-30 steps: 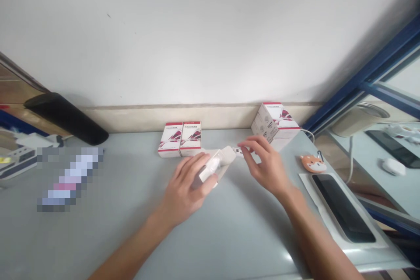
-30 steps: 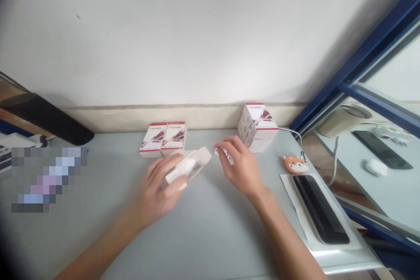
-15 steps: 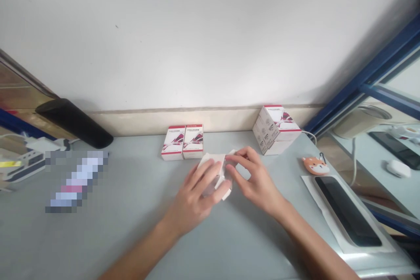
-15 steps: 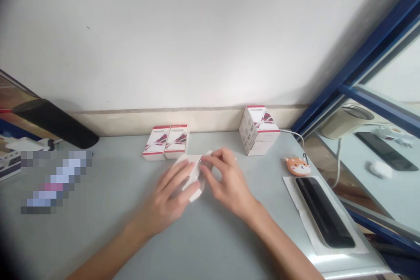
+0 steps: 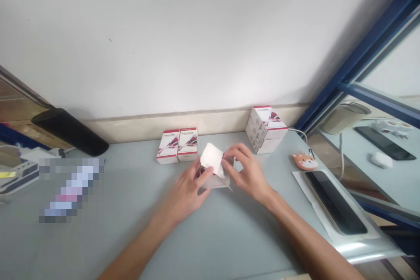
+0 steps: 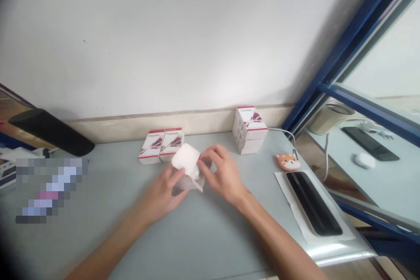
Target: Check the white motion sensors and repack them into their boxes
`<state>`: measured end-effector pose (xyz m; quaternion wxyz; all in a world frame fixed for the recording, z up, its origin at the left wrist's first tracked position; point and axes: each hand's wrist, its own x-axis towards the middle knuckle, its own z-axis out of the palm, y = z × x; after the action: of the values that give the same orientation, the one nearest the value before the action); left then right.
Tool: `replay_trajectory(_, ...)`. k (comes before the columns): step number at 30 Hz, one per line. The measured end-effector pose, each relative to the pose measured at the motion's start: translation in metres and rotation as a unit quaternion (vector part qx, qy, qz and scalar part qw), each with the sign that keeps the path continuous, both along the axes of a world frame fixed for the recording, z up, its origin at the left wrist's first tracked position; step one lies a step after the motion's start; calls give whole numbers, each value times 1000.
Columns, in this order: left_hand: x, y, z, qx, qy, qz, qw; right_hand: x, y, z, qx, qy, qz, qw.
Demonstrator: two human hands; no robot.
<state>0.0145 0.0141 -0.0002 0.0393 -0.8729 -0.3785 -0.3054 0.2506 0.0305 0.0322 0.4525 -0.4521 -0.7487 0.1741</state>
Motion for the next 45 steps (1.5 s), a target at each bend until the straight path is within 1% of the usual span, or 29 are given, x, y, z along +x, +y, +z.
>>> replay_trajectory(1, 0, 2, 0, -11, 19, 1, 1000, 3, 1, 2, 4, -5, -10, 1000)
replay_trajectory(3, 2, 4, 0, -5, 25, 4, 1000, 8, 3, 5, 4, -14, -27, 1000)
replay_trajectory(6, 10, 4, 2, 43, -18, 7, 999, 15, 5, 13, 12, -8, -43, 999)
replay_trajectory(8, 16, 4, 7, 78, -31, 5, 996, 20, 4, 19, 37, 14, -49, 998)
replay_trajectory(11, 21, 7, 23, 132, -8, -3, 991, 27, 3, 29, 89, 54, -58, 993)
replay_trajectory(14, 23, 16, 49, 179, 35, -16, 983, 35, 1, 36, 118, 95, -79, 985)
replay_trajectory(17, 27, 31, 73, 221, 65, -33, 973, 40, 2, 37, 130, 148, -107, 975)
replay_trajectory(19, 33, 42, 82, 239, 74, -55, 967, 42, 4, 37, 144, 189, -119, 964)
replay_trajectory(21, 38, 55, 82, 238, 75, -70, 966, 44, 5, 38, 158, 235, -128, 950)
replay_trajectory(23, 40, 69, 76, 204, 61, -54, 976, 48, 6, 41, 168, 276, -162, 932)
replay_trajectory(25, 41, 82, 66, 142, 50, -11, 989, 55, 8, 45, 172, 296, -224, 913)
replay_trajectory(26, 42, 88, 61, 119, 54, 1, 991, 58, 8, 47, 171, 301, -255, 903)
replay_trajectory(28, 46, 99, 50, 82, 73, 6, 994, 64, 10, 49, 161, 312, -294, 889)
replay_trajectory(30, 50, 108, 39, 49, 93, -2, 994, 67, 11, 51, 146, 326, -307, 882)
replay_trajectory(32, 55, 115, 29, 17, 102, -10, 995, 66, 11, 50, 128, 329, -311, 882)
replay_trajectory(35, 58, 117, 21, -23, 87, -29, 996, 62, 10, 48, 116, 322, -309, 887)
replay_trajectory(37, 58, 107, 21, -43, 50, -36, 997, 58, 10, 46, 109, 329, -298, 889)
replay_trajectory(39, 57, 87, 23, -58, -9, -26, 998, 51, 11, 40, 73, 347, -269, 895)
replay_trajectory(41, 58, 58, 25, -81, -78, -10, 994, 40, 11, 32, 5, 360, -226, 905)
replay_trajectory(42, 59, 42, 25, -103, -100, -14, 990, 34, 10, 26, -37, 359, -205, 910)
replay_trajectory(43, 60, 28, 25, -144, -127, -41, 981, 26, 9, 21, -80, 352, -187, 914)
replay_trajectory(44, 60, 16, 24, -256, -209, -119, 936, 19, 7, 17, -119, 343, -174, 915)
replay_trajectory(45, 60, 6, 22, -351, -266, -162, 883, 12, 4, 13, -151, 334, -165, 916)
